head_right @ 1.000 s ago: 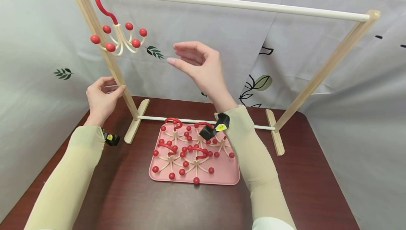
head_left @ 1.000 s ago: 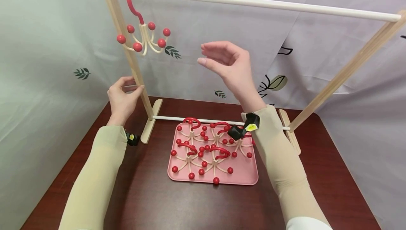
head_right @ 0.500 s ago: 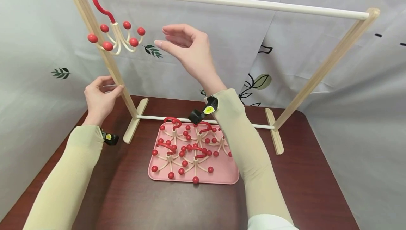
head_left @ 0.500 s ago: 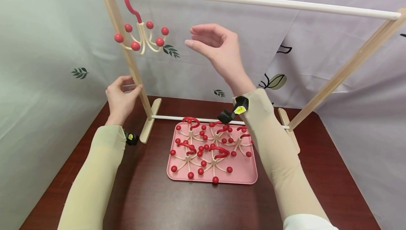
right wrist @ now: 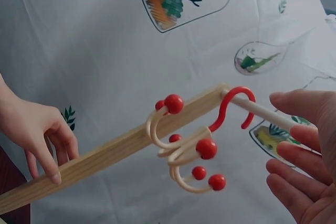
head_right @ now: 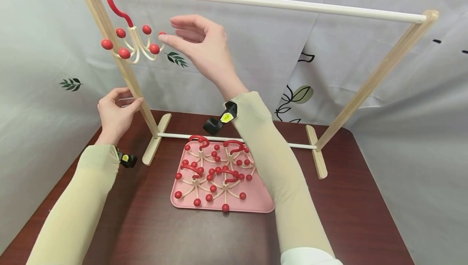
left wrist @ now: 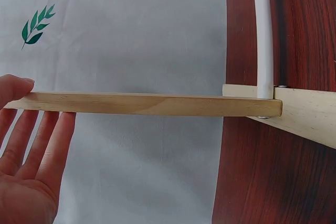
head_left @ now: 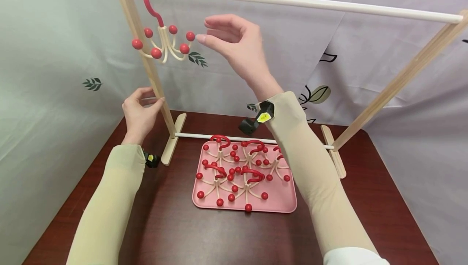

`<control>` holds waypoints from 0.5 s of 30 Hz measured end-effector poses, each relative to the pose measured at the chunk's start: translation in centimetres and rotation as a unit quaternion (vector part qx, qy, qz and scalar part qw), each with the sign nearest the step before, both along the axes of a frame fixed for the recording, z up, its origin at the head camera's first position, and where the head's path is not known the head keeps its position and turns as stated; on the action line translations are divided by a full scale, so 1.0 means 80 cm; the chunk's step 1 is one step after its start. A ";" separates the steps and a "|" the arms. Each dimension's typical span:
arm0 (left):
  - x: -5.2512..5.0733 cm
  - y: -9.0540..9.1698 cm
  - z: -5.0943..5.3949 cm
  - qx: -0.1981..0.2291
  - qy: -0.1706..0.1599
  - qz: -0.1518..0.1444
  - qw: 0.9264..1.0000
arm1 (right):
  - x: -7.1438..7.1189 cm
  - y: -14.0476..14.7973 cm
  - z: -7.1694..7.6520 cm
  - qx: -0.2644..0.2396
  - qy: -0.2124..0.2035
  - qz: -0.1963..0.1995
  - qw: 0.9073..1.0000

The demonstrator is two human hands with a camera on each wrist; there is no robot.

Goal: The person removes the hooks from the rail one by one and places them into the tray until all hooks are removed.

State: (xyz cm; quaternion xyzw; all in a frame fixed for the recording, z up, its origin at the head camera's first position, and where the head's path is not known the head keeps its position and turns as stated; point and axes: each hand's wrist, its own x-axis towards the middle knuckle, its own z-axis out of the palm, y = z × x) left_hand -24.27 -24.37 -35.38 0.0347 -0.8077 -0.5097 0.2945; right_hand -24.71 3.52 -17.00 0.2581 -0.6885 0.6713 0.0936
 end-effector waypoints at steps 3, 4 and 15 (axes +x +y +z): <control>0.001 -0.001 0.000 0.002 0.000 0.000 1.000 | 0.002 -0.010 0.005 0.012 0.006 0.003 1.000; 0.001 -0.001 0.000 0.002 0.000 0.001 1.000 | 0.003 -0.013 0.007 0.017 0.013 0.004 1.000; -0.001 -0.002 -0.001 0.000 0.005 -0.003 1.000 | 0.001 -0.062 0.018 0.049 0.016 0.033 0.998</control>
